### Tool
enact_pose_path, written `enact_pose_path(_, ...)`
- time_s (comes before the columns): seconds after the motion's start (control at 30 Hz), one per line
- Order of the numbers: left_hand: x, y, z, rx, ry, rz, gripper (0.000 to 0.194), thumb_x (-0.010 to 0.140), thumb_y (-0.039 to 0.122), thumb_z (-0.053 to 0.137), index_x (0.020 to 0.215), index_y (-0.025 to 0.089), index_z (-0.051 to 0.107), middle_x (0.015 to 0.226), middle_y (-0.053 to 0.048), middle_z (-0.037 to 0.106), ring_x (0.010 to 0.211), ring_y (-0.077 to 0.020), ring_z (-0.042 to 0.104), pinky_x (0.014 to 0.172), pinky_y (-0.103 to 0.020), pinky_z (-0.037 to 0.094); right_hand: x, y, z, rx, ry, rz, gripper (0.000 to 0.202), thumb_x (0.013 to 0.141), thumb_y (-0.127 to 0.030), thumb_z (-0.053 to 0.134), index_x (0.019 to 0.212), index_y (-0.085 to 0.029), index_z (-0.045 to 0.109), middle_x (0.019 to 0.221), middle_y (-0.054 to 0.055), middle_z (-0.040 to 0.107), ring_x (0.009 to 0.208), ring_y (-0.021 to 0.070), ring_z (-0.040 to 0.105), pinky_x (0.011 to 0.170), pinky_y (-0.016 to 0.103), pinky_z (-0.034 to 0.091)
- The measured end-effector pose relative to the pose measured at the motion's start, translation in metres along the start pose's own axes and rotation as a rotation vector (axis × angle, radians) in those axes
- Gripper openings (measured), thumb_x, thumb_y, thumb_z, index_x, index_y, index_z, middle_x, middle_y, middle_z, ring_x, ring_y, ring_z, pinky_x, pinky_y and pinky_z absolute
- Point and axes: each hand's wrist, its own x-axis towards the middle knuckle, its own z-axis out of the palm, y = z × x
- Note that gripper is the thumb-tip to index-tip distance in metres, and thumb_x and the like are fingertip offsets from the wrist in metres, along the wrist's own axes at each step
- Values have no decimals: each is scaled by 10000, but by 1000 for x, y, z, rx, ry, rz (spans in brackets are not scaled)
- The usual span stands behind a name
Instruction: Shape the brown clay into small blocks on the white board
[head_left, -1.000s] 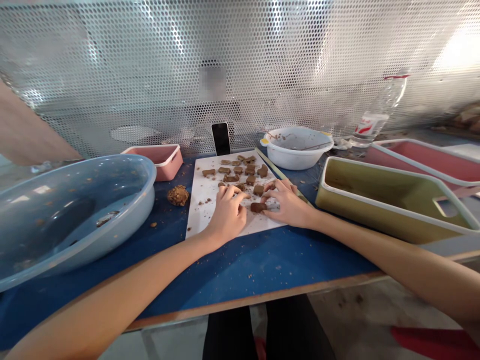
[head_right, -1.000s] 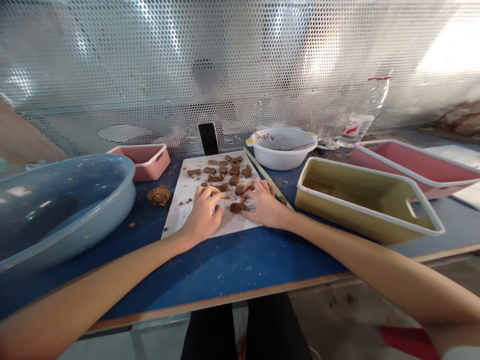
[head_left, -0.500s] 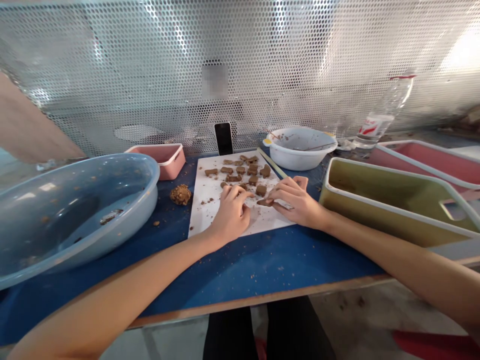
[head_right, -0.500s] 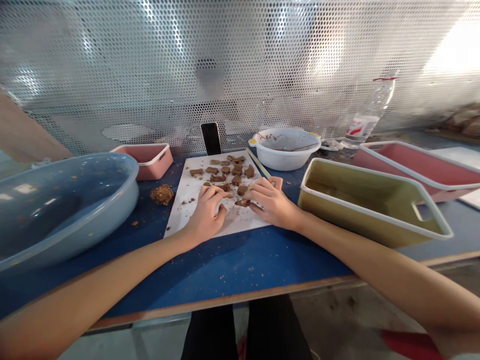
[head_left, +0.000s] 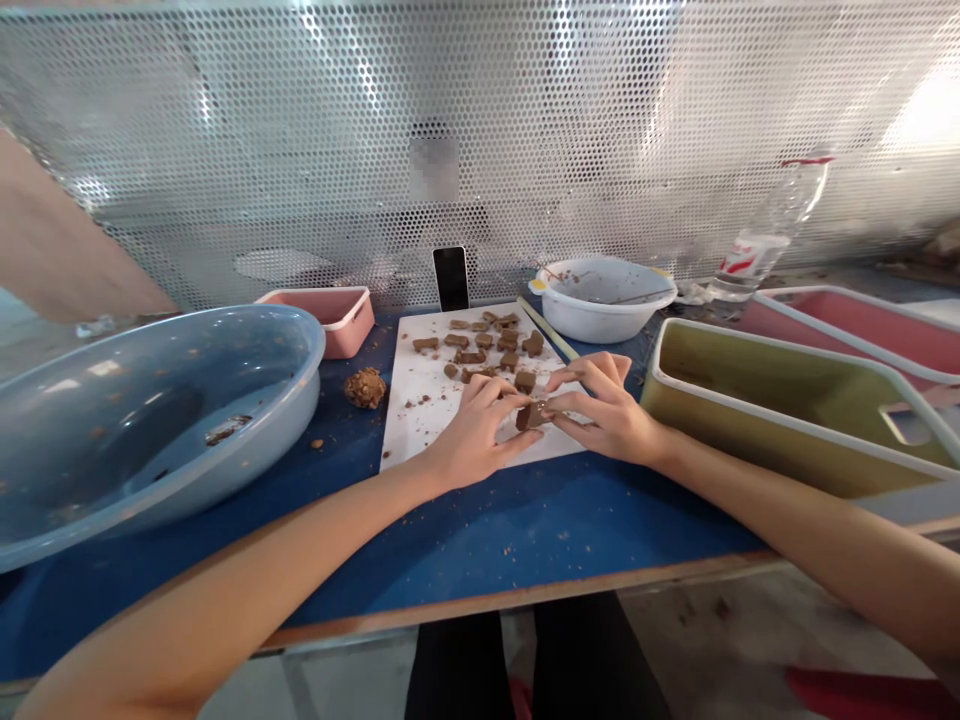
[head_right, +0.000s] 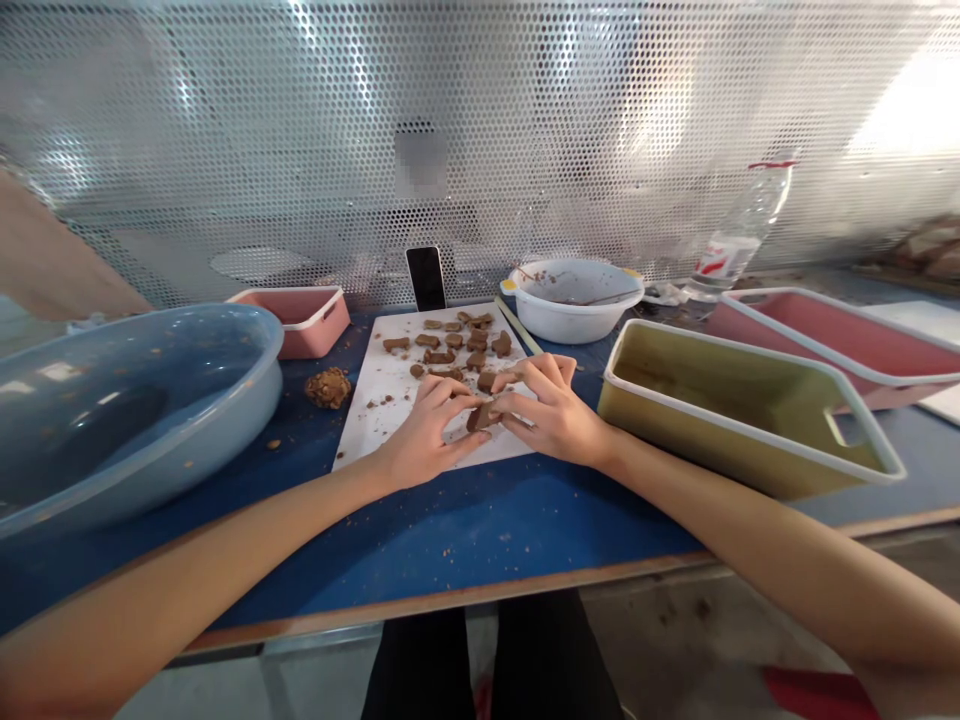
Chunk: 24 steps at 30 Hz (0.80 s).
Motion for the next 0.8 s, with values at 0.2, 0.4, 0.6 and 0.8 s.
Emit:
enact_pose_path(0.2,0,-1,-1,-23,39,-21,300,1091,461,723,1282,230,707,1220,-104,665,1209,-304,562,1084,-486,513,0,1,2,-5,-30,8,102,1086,-274,681,1070,-290,780,1208,94,744,1117,299,618,998,505,393)
enact_pose_path(0.4,1,3,-5,-1,-17,-21,406,1125,549,638,1312,197,714,1247,-123,668,1234,-311,548,1099,-480,513,3,2,5,22,58,-9,36,1047,-288,770,1065,-308,794,1188,74,715,1094,277,613,956,456,396)
enact_pose_path(0.6,19,-1,-51,261,-157,-108,382,1188,389,484,1251,150,776,1161,-123,747,1177,-306,619,1138,-490,486,3,6,10,60,116,50,46,1037,-346,794,1040,-305,814,1174,75,704,1068,272,598,959,465,397)
enact_pose_path(0.8,2,-46,-96,675,-269,-518,361,1108,336,569,1269,91,778,1236,-227,756,1217,-405,641,1121,-534,487,4,5,14,95,96,92,124,1067,-396,753,1022,-300,817,1181,81,698,1084,279,594,961,471,381)
